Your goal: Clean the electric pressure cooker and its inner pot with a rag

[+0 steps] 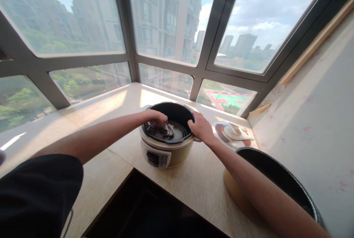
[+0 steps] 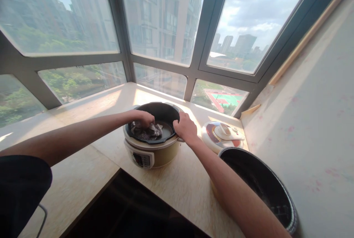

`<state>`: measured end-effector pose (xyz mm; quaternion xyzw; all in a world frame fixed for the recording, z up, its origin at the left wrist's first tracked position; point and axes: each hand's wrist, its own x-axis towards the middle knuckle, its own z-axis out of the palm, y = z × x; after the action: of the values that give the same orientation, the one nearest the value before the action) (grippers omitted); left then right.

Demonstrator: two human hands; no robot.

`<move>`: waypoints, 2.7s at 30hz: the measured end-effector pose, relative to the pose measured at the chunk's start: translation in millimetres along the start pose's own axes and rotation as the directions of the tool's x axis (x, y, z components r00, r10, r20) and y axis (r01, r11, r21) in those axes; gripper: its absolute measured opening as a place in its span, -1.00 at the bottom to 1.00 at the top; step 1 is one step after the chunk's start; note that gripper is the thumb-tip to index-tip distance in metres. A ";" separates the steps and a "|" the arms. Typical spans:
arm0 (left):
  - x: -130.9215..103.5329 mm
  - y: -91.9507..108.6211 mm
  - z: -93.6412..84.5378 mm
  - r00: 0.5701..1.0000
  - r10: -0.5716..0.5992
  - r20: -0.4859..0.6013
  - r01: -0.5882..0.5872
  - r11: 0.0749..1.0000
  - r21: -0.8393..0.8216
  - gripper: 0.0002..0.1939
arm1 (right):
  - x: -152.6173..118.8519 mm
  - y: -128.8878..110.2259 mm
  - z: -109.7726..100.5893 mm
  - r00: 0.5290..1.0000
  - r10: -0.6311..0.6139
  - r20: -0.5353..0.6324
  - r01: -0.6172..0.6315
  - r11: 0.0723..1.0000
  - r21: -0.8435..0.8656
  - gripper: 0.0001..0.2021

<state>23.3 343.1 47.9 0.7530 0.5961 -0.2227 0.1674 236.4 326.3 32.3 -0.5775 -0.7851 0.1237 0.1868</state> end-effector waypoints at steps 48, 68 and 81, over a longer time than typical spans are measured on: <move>-18.8 -32.7 14.9 0.490 -0.157 -0.858 -0.492 0.762 -0.421 -0.54 | 7.6 9.1 7.6 0.999 -0.038 0.005 0.037 0.998 0.045 -0.47; -85.6 17.4 66.8 0.382 0.123 -0.916 -0.573 0.809 -0.130 -0.48 | 8.9 14.2 9.7 0.996 -0.030 -0.081 0.043 0.985 0.165 -0.47; -66.3 82.5 57.1 0.514 0.005 -0.858 -0.380 0.898 -0.222 -0.55 | 18.2 25.6 13.7 0.991 0.110 -0.077 -0.070 0.914 0.401 -0.31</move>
<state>83.2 239.7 34.0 0.7803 0.5438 0.3076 0.0283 247.6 351.7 12.2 -0.5685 -0.7061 0.2604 0.3322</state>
